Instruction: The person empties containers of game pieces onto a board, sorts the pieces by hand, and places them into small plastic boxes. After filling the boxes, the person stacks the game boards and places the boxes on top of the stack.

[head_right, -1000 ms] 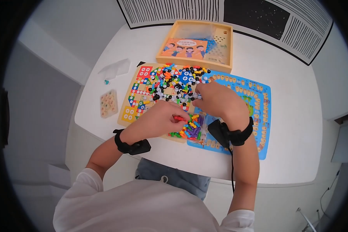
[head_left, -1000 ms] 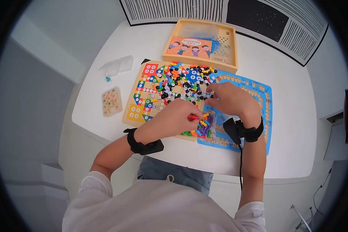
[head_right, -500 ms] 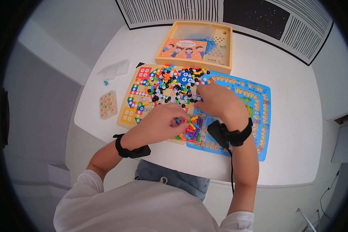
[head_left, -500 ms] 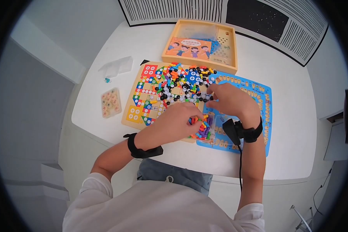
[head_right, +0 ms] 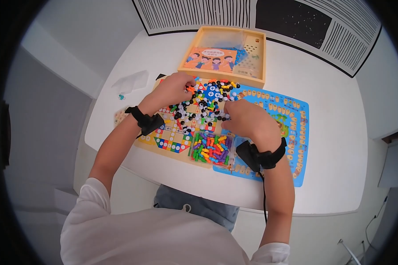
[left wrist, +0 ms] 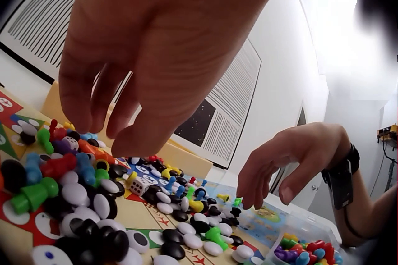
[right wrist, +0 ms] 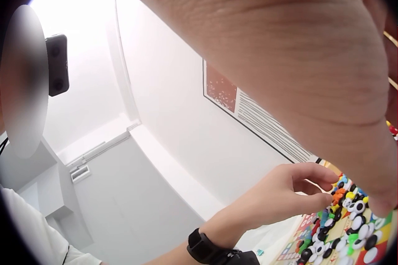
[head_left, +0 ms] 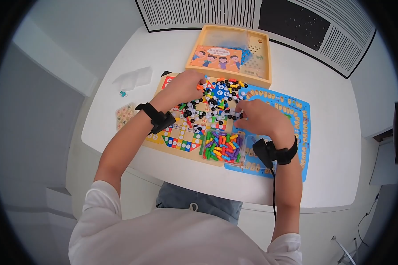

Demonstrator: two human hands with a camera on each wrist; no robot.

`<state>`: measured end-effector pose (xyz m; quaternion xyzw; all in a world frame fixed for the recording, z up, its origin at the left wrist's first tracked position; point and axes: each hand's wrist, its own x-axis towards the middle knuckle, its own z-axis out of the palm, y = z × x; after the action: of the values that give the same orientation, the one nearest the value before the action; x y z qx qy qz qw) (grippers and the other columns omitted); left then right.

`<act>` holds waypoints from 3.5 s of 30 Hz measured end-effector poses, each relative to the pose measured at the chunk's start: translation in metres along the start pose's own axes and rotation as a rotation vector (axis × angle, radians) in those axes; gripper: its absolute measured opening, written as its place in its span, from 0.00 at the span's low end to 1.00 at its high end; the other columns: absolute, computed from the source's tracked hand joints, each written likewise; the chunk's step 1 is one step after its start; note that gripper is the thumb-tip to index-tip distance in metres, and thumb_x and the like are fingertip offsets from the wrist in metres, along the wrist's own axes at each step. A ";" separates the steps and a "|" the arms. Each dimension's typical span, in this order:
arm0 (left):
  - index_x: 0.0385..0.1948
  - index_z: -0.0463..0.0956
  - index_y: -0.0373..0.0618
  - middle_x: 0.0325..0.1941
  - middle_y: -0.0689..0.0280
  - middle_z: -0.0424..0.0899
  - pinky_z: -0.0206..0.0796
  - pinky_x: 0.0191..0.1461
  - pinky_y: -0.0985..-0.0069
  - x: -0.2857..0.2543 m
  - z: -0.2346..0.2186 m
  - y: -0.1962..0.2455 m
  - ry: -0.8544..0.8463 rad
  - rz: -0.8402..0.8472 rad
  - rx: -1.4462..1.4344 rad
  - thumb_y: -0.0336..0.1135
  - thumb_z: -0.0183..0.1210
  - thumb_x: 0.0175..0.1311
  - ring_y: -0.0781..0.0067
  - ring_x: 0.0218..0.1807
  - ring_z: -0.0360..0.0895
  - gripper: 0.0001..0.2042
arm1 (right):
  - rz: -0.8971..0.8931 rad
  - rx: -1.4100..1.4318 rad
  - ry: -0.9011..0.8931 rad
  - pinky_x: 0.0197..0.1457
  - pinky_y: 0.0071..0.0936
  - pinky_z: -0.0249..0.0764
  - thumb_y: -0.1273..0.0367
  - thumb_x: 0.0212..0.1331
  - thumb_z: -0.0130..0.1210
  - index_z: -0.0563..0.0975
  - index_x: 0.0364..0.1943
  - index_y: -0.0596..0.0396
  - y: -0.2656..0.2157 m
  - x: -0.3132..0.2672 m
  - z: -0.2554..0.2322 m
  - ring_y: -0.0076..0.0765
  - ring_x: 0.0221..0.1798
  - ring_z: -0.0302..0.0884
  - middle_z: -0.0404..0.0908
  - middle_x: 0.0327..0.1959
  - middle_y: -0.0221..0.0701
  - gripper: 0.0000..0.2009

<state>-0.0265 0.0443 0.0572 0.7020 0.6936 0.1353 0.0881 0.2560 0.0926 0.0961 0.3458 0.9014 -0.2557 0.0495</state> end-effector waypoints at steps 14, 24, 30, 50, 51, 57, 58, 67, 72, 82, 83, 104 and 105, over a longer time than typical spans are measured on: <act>0.37 0.81 0.38 0.35 0.51 0.87 0.77 0.46 0.58 0.015 0.012 -0.001 -0.099 -0.003 0.091 0.24 0.67 0.51 0.46 0.41 0.85 0.10 | 0.008 -0.022 0.013 0.54 0.43 0.81 0.58 0.62 0.68 0.83 0.57 0.51 0.001 -0.003 -0.002 0.52 0.52 0.87 0.89 0.46 0.42 0.22; 0.36 0.83 0.37 0.33 0.47 0.87 0.77 0.47 0.54 0.017 0.017 0.000 -0.005 0.023 0.204 0.22 0.63 0.55 0.42 0.41 0.86 0.07 | 0.023 -0.043 -0.003 0.56 0.44 0.81 0.57 0.63 0.67 0.83 0.57 0.50 -0.002 -0.004 -0.005 0.52 0.54 0.86 0.88 0.49 0.42 0.21; 0.33 0.84 0.37 0.31 0.48 0.87 0.78 0.46 0.54 0.020 0.020 -0.003 0.019 0.065 0.270 0.23 0.63 0.56 0.44 0.38 0.86 0.04 | 0.031 -0.052 -0.017 0.56 0.45 0.81 0.56 0.64 0.67 0.82 0.58 0.50 -0.005 -0.006 -0.008 0.53 0.54 0.86 0.88 0.50 0.42 0.22; 0.46 0.79 0.33 0.35 0.62 0.79 0.72 0.30 0.83 0.010 -0.018 -0.031 0.006 -0.628 -1.667 0.27 0.58 0.69 0.76 0.33 0.77 0.09 | 0.025 -0.056 -0.008 0.57 0.46 0.80 0.55 0.65 0.67 0.82 0.58 0.50 -0.001 -0.003 -0.006 0.54 0.55 0.85 0.87 0.49 0.44 0.22; 0.44 0.75 0.34 0.36 0.60 0.78 0.72 0.29 0.84 0.010 -0.017 -0.033 -0.035 -0.697 -1.832 0.27 0.56 0.70 0.75 0.32 0.76 0.07 | 0.021 -0.056 -0.003 0.57 0.46 0.80 0.55 0.65 0.67 0.82 0.58 0.51 -0.002 -0.004 -0.005 0.54 0.54 0.85 0.87 0.49 0.44 0.22; 0.37 0.74 0.40 0.27 0.68 0.76 0.56 0.18 0.86 0.015 -0.010 -0.031 -0.210 -0.682 -1.563 0.34 0.55 0.71 0.80 0.21 0.68 0.07 | 0.029 -0.048 -0.016 0.56 0.46 0.80 0.56 0.65 0.67 0.82 0.58 0.51 -0.002 -0.003 -0.005 0.54 0.54 0.85 0.87 0.49 0.44 0.22; 0.37 0.74 0.40 0.27 0.68 0.76 0.56 0.18 0.86 0.016 -0.010 -0.029 -0.209 -0.681 -1.564 0.34 0.55 0.71 0.80 0.21 0.68 0.07 | 0.026 -0.047 -0.008 0.56 0.46 0.80 0.56 0.65 0.67 0.82 0.58 0.51 -0.002 -0.003 -0.004 0.54 0.54 0.86 0.87 0.49 0.44 0.22; 0.15 0.81 0.43 0.14 0.62 0.80 0.66 0.22 0.67 0.028 0.007 -0.011 -0.065 -0.402 -0.115 0.42 0.67 0.57 0.71 0.16 0.75 0.16 | -0.003 -0.049 0.025 0.55 0.46 0.80 0.56 0.64 0.67 0.82 0.57 0.52 0.003 -0.003 -0.004 0.54 0.53 0.86 0.88 0.47 0.45 0.22; 0.19 0.84 0.35 0.21 0.50 0.84 0.79 0.38 0.58 0.030 0.015 -0.009 -0.008 -0.294 0.096 0.46 0.67 0.54 0.49 0.27 0.86 0.18 | -0.011 -0.042 0.041 0.55 0.46 0.80 0.56 0.64 0.66 0.82 0.58 0.52 0.002 -0.006 -0.006 0.53 0.53 0.86 0.88 0.45 0.44 0.22; 0.24 0.72 0.35 0.17 0.58 0.72 0.64 0.25 0.58 -0.011 -0.018 0.044 -0.277 -0.586 -0.836 0.47 0.57 0.67 0.63 0.14 0.67 0.20 | 0.033 0.019 0.006 0.46 0.41 0.82 0.58 0.66 0.65 0.81 0.57 0.54 0.001 -0.008 -0.013 0.46 0.40 0.90 0.89 0.43 0.41 0.21; 0.24 0.70 0.41 0.17 0.68 0.66 0.58 0.24 0.66 -0.023 -0.022 0.061 -0.392 -0.585 -0.903 0.44 0.54 0.68 0.72 0.16 0.62 0.16 | 0.033 0.021 -0.002 0.46 0.41 0.82 0.58 0.66 0.65 0.81 0.57 0.54 0.003 -0.005 -0.011 0.46 0.40 0.90 0.89 0.43 0.41 0.21; 0.32 0.85 0.34 0.20 0.61 0.86 0.76 0.26 0.75 -0.071 -0.003 0.114 -0.484 -0.306 -0.528 0.38 0.59 0.67 0.72 0.20 0.85 0.14 | 0.048 -0.054 -0.005 0.51 0.42 0.81 0.55 0.65 0.66 0.81 0.58 0.52 0.001 -0.005 -0.013 0.47 0.48 0.88 0.89 0.46 0.41 0.22; 0.37 0.85 0.32 0.23 0.61 0.87 0.76 0.25 0.76 -0.071 -0.006 0.116 -0.490 -0.321 -0.539 0.35 0.59 0.68 0.74 0.22 0.86 0.13 | 0.063 -0.040 -0.021 0.51 0.42 0.82 0.55 0.65 0.66 0.81 0.58 0.52 -0.001 -0.006 -0.015 0.48 0.48 0.89 0.89 0.46 0.41 0.22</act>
<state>0.0821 -0.0297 0.0943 0.5478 0.6928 0.1255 0.4519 0.2610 0.0959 0.1111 0.3702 0.8945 -0.2396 0.0737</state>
